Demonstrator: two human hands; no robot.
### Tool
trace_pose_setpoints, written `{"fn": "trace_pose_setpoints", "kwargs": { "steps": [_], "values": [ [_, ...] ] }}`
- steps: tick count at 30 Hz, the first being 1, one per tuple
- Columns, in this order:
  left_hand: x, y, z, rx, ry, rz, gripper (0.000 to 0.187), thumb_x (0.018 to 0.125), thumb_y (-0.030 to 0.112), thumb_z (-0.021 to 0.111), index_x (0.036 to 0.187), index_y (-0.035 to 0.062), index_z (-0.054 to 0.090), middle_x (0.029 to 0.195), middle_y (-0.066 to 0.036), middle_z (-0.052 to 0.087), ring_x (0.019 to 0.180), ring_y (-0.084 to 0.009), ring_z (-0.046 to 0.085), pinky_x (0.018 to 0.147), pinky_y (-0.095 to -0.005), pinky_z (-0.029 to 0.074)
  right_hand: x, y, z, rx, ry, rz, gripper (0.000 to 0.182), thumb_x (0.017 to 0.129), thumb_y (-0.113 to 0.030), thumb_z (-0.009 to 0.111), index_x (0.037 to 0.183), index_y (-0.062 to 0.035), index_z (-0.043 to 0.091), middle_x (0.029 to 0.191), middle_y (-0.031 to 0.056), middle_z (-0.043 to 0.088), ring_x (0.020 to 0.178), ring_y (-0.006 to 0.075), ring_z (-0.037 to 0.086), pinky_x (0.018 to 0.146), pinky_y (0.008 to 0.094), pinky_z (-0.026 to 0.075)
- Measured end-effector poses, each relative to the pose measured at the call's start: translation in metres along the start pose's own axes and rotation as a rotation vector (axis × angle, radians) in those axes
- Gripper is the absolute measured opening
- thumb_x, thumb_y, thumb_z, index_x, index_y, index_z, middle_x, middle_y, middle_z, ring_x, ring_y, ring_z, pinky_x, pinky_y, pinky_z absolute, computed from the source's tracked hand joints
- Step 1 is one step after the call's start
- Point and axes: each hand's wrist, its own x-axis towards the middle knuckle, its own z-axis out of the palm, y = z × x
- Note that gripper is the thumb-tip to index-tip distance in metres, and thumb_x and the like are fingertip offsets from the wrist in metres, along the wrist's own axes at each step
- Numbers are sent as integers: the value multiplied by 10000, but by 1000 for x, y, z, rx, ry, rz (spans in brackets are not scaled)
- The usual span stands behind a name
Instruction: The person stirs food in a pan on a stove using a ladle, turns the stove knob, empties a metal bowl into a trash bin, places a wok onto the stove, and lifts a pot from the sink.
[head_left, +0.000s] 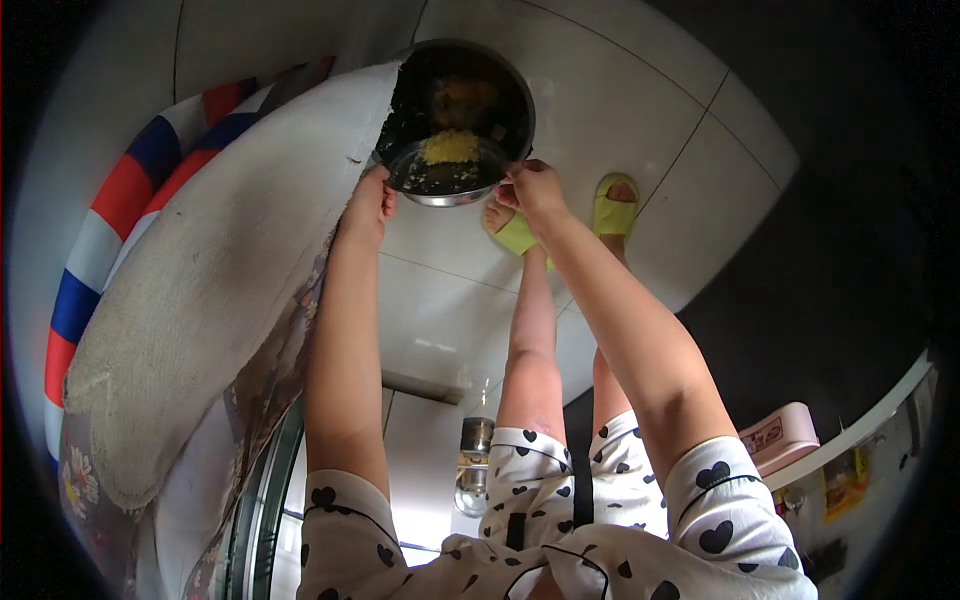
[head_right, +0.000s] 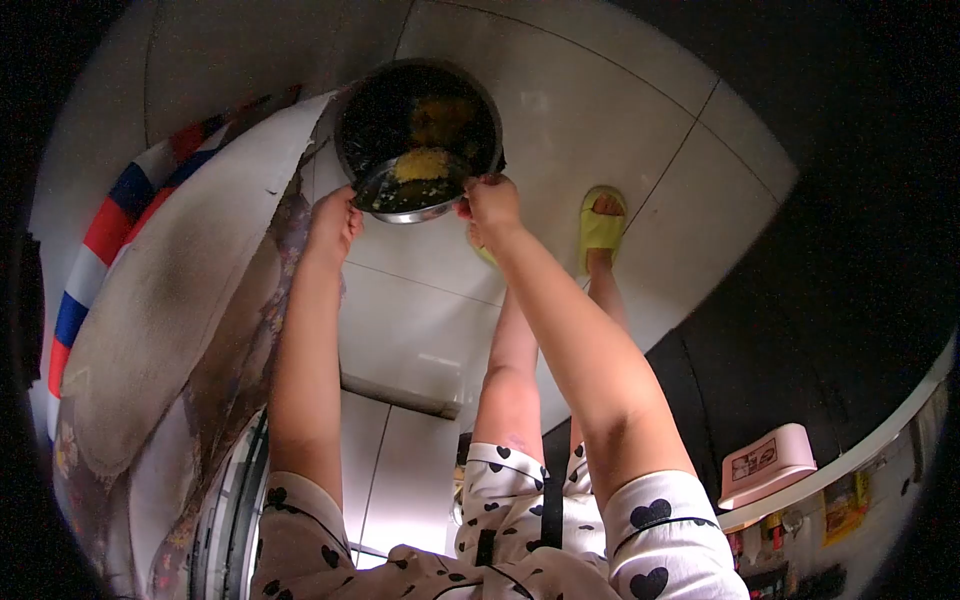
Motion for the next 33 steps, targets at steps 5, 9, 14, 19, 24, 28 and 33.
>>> {"fn": "trace_pose_setpoints", "kwargs": {
  "steps": [5, 9, 14, 19, 24, 28, 33],
  "values": [
    [5, 1, -3, -45, -44, -5, 166, 832, 139, 571, 747, 72, 445, 622, -27, 413, 459, -115, 390, 394, -242, 301, 0, 1, 4, 50, 29, -9, 122, 820, -104, 549, 846, -1, 489, 631, 108, 564, 449, 165, 535, 367, 301, 368],
    [5, 0, -2, -132, -16, -14, 179, 831, 136, 578, 735, 78, 438, 612, -30, 417, 458, -118, 396, 393, -245, 300, -1, -2, 0, 25, -35, 97, 133, 831, -143, 543, 811, -24, 486, 605, 97, 571, 437, 139, 519, 327, 289, 260],
    [1, 3, 4, -201, 19, 3, 180, 831, 131, 582, 732, 80, 440, 602, -30, 414, 455, -118, 387, 396, -245, 294, -2, -8, 3, 31, -28, 129, 135, 836, -147, 541, 821, -19, 501, 601, 91, 575, 435, 136, 524, 323, 286, 261],
    [-18, 14, 7, -251, -32, 123, 172, 842, 123, 573, 743, 76, 442, 600, -39, 419, 445, -118, 377, 397, -243, 290, -8, -18, 15, 128, 56, 55, 136, 845, -88, 531, 904, 32, 505, 651, 113, 594, 470, 166, 569, 396, 295, 428],
    [7, -7, -2, -214, -21, -21, 110, 837, 108, 561, 762, 78, 486, 586, -23, 431, 434, -116, 393, 382, -238, 297, -5, -18, 12, 13, 43, 53, 169, 856, -66, 517, 960, 63, 482, 721, 152, 603, 512, 186, 600, 469, 290, 510],
    [6, -14, -2, -243, 10, -48, 118, 831, 110, 566, 750, 78, 486, 580, -22, 427, 431, -121, 392, 383, -243, 298, -4, -16, 10, -16, 25, -29, 165, 860, -59, 505, 961, 70, 483, 712, 153, 599, 518, 192, 605, 465, 288, 505],
    [13, -19, -2, -276, -11, -56, 141, 830, 121, 574, 734, 85, 479, 576, -14, 424, 429, -115, 388, 385, -242, 291, -1, -11, 7, -10, 43, -1, 159, 858, -57, 505, 959, 64, 483, 720, 139, 591, 509, 191, 595, 468, 287, 505]
  ]
}}
